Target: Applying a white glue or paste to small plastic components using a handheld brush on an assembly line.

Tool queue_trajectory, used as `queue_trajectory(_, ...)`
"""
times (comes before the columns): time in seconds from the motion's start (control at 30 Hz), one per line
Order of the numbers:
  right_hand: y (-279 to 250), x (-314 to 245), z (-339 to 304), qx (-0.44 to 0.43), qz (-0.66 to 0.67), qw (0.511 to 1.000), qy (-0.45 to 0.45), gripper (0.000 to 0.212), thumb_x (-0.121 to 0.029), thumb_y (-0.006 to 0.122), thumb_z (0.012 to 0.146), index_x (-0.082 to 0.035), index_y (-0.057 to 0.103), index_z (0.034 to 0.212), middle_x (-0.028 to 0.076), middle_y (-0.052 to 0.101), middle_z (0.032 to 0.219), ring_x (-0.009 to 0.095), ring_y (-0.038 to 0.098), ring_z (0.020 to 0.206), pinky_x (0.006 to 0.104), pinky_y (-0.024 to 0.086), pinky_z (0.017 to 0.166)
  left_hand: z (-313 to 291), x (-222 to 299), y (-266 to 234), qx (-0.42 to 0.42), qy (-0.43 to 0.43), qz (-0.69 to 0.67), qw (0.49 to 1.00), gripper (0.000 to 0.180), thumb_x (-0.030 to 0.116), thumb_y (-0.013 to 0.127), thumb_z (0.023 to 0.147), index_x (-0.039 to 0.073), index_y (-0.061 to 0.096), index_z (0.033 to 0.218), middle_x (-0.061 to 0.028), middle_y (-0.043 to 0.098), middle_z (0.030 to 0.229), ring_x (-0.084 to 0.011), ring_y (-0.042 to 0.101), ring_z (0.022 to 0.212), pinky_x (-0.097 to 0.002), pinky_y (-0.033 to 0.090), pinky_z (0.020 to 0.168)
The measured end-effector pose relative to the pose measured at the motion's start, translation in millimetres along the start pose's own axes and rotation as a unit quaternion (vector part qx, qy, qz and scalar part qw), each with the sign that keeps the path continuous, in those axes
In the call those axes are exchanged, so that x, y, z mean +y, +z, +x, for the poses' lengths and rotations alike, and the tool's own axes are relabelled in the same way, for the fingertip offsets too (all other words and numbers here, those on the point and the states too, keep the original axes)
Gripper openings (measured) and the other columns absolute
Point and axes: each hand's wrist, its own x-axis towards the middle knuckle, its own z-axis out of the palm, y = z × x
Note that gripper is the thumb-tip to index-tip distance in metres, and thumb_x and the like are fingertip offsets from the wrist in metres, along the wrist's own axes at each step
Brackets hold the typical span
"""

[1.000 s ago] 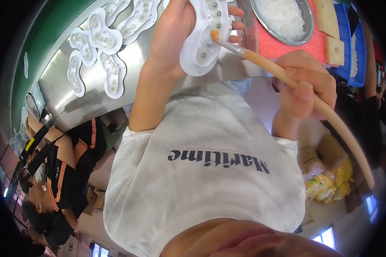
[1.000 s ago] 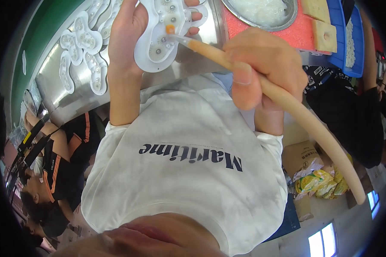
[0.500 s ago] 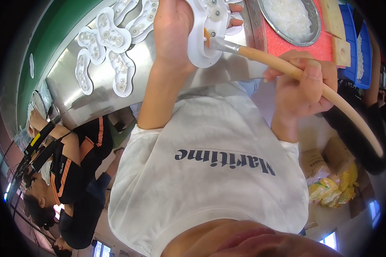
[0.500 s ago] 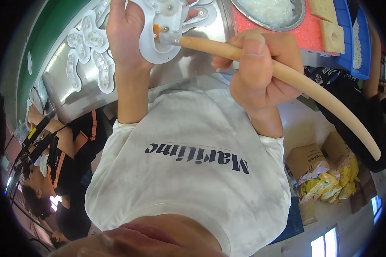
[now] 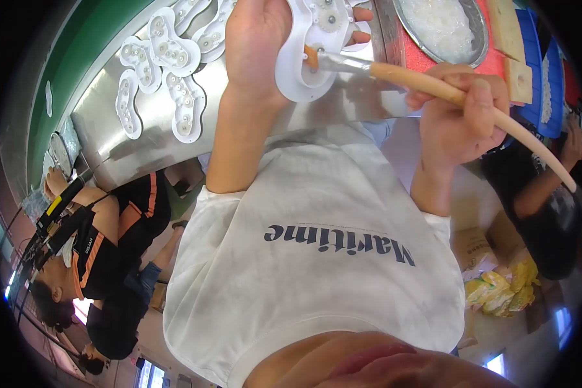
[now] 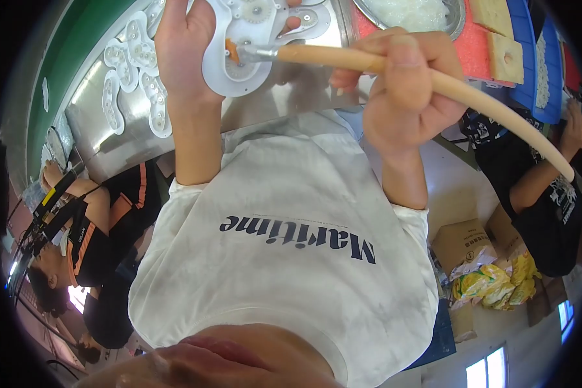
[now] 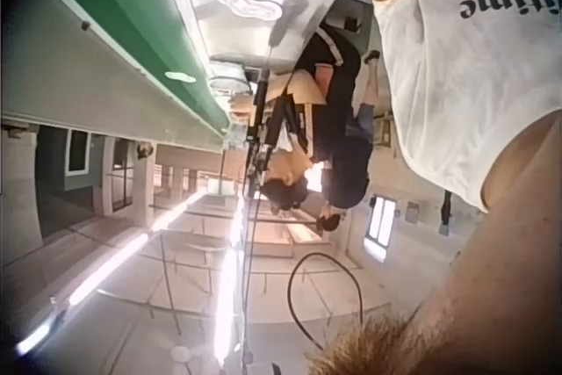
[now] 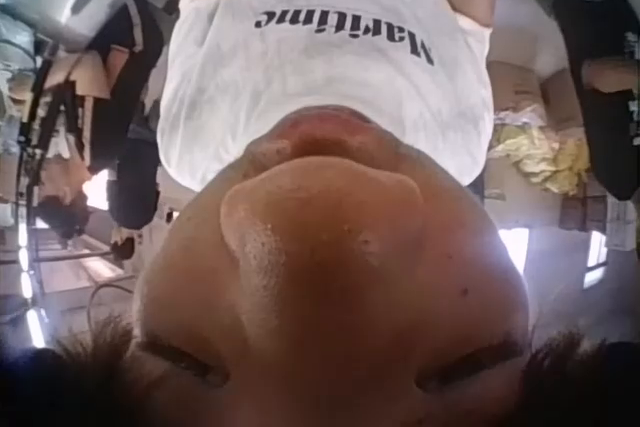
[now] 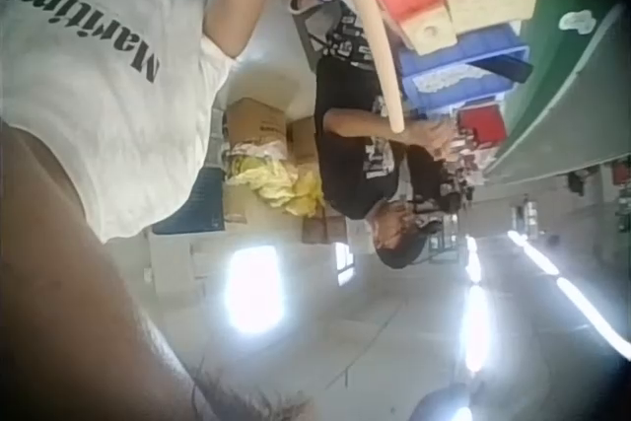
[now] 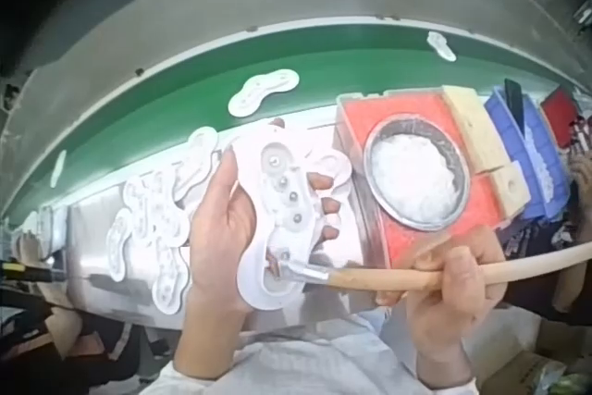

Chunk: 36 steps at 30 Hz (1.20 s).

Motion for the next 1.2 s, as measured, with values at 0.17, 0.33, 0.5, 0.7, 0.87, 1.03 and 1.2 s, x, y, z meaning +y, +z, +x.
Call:
queue_trajectory(0.17,-5,-3,3,-0.068,0.019,0.997,0.023,0.018,-0.010,0.044,0.090,0.005,0.050,0.080,0.016,0.059,0.065,0.017,0.056,0.045,0.0262,0.044,0.038,4,4,-2,-0.007,-0.032,-0.004,0.999,0.054,0.042,0.018,0.100,0.006,0.033,0.136,-0.0256,0.058,0.109,-0.0360,0.062,0.093,-0.0456,0.055,0.076)
queue_trajectory(0.33,-11,-13,19,-0.222,-0.048,0.973,-0.035,0.021,-0.015,0.043,0.086,0.005,0.047,0.081,0.024,0.056,0.060,0.020,0.048,0.042,0.0294,0.039,0.040,5,6,-6,-0.029,-0.161,-0.045,0.985,0.055,0.039,0.017,0.101,-0.002,0.038,0.131,-0.0269,0.058,0.108,-0.0361,0.062,0.094,-0.0458,0.055,0.076)
queue_trajectory(0.5,-8,-22,36,-0.308,-0.104,0.940,-0.103,0.022,-0.016,0.047,0.088,0.005,0.048,0.082,0.022,0.055,0.062,0.017,0.047,0.046,0.0283,0.036,0.041,7,3,-12,-0.063,-0.169,0.085,0.980,0.055,0.039,0.016,0.101,-0.002,0.038,0.130,-0.0289,0.057,0.109,-0.0371,0.062,0.096,-0.0467,0.055,0.075)
queue_trajectory(0.7,3,-32,23,-0.290,-0.153,0.939,-0.106,0.025,-0.021,0.050,0.091,0.003,0.048,0.084,0.020,0.056,0.064,0.019,0.048,0.049,0.0289,0.036,0.042,9,5,-16,-0.074,-0.175,0.091,0.978,0.055,0.039,0.016,0.101,-0.002,0.038,0.130,-0.0295,0.058,0.109,-0.0377,0.063,0.095,-0.0474,0.056,0.075)
queue_trajectory(0.87,3,-19,14,-0.275,-0.082,0.945,-0.154,0.027,-0.025,0.050,0.093,0.001,0.047,0.088,0.019,0.056,0.065,0.019,0.048,0.049,0.0302,0.038,0.042,7,6,-15,-0.060,-0.168,0.070,0.982,0.056,0.040,0.017,0.101,-0.001,0.039,0.130,-0.0295,0.058,0.107,-0.0377,0.063,0.094,-0.0464,0.057,0.074)
queue_trajectory(1.03,5,-13,16,-0.281,-0.036,0.945,-0.162,0.027,-0.025,0.051,0.092,0.002,0.048,0.089,0.020,0.056,0.064,0.019,0.047,0.047,0.0302,0.037,0.042,7,8,-15,-0.051,-0.178,0.056,0.981,0.055,0.040,0.016,0.101,0.000,0.037,0.132,-0.0302,0.057,0.109,-0.0386,0.063,0.094,-0.0480,0.056,0.075)
queue_trajectory(1.2,-6,-21,25,-0.304,-0.074,0.939,-0.144,0.029,-0.025,0.053,0.091,0.004,0.050,0.084,0.020,0.056,0.064,0.019,0.046,0.047,0.0287,0.036,0.042,7,6,-13,-0.090,-0.188,0.100,0.973,0.054,0.040,0.015,0.101,0.001,0.034,0.134,-0.0316,0.055,0.110,-0.0393,0.062,0.096,-0.0497,0.055,0.077)
